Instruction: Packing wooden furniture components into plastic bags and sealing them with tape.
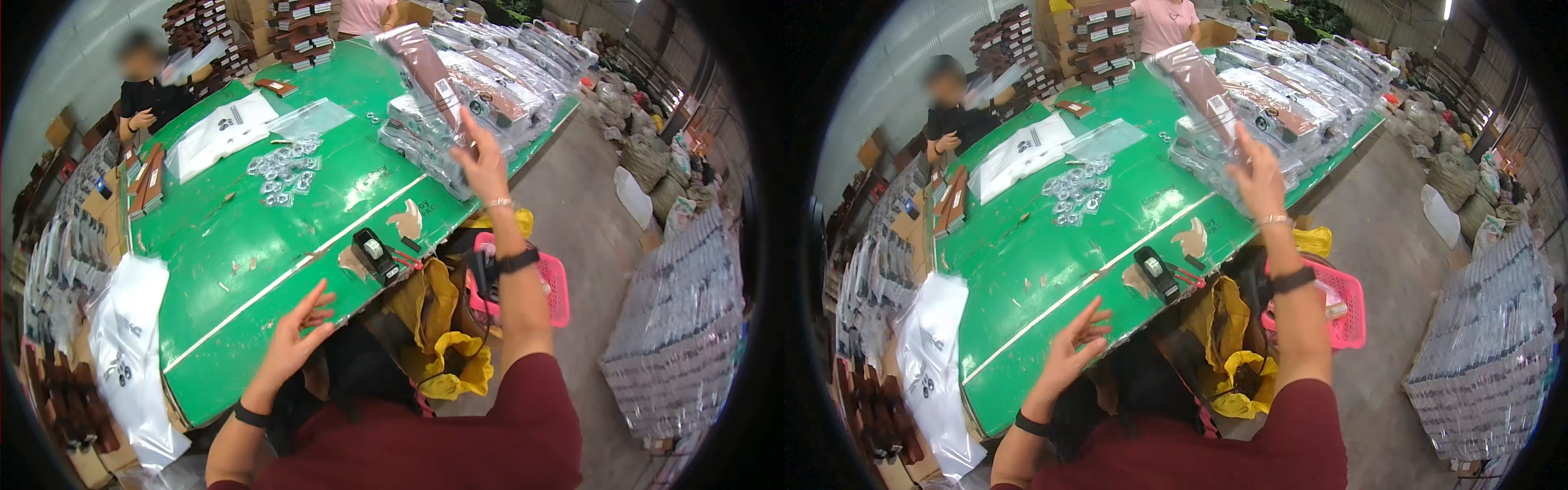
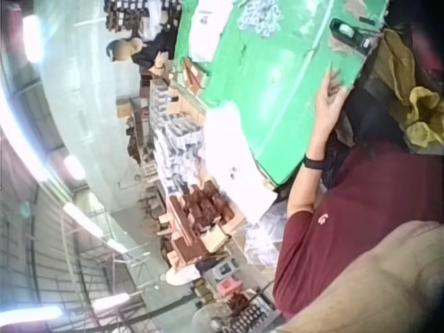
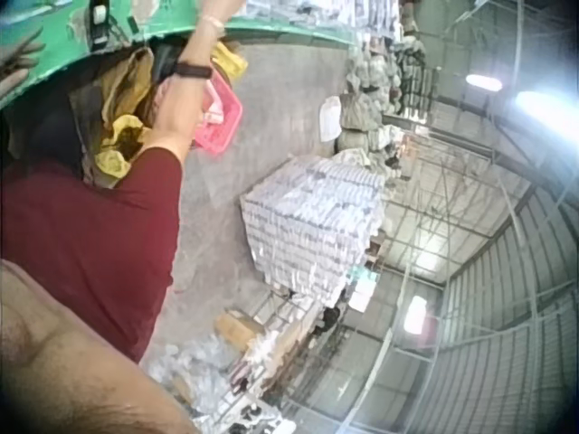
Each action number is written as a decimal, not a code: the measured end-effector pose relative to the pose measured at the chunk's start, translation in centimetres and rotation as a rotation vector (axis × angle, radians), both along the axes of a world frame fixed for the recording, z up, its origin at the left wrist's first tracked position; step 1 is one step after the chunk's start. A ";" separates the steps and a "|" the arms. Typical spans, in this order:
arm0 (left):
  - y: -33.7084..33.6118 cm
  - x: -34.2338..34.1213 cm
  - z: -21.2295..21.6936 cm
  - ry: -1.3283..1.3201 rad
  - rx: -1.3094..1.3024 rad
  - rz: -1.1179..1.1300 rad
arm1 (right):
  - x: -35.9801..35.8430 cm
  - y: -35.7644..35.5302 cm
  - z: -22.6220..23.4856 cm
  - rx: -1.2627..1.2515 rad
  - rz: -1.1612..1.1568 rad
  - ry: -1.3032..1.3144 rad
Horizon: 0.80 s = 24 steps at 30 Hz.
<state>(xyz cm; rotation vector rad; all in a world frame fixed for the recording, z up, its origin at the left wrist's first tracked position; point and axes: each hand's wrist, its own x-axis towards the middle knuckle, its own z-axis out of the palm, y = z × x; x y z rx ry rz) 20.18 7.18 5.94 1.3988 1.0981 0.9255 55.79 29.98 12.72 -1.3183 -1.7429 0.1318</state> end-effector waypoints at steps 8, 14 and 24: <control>-1.8 -1.5 -2.4 -0.081 -0.117 0.107 | 4.1 8.3 -5.3 0.194 -0.537 -0.614; -3.6 -4.0 -4.1 -0.075 -0.132 0.201 | 4.6 10.8 -5.2 0.355 -0.402 -0.582; -8.2 -12.8 -5.8 0.008 -0.101 0.616 | -11.3 -5.5 -8.0 -0.400 0.726 -0.033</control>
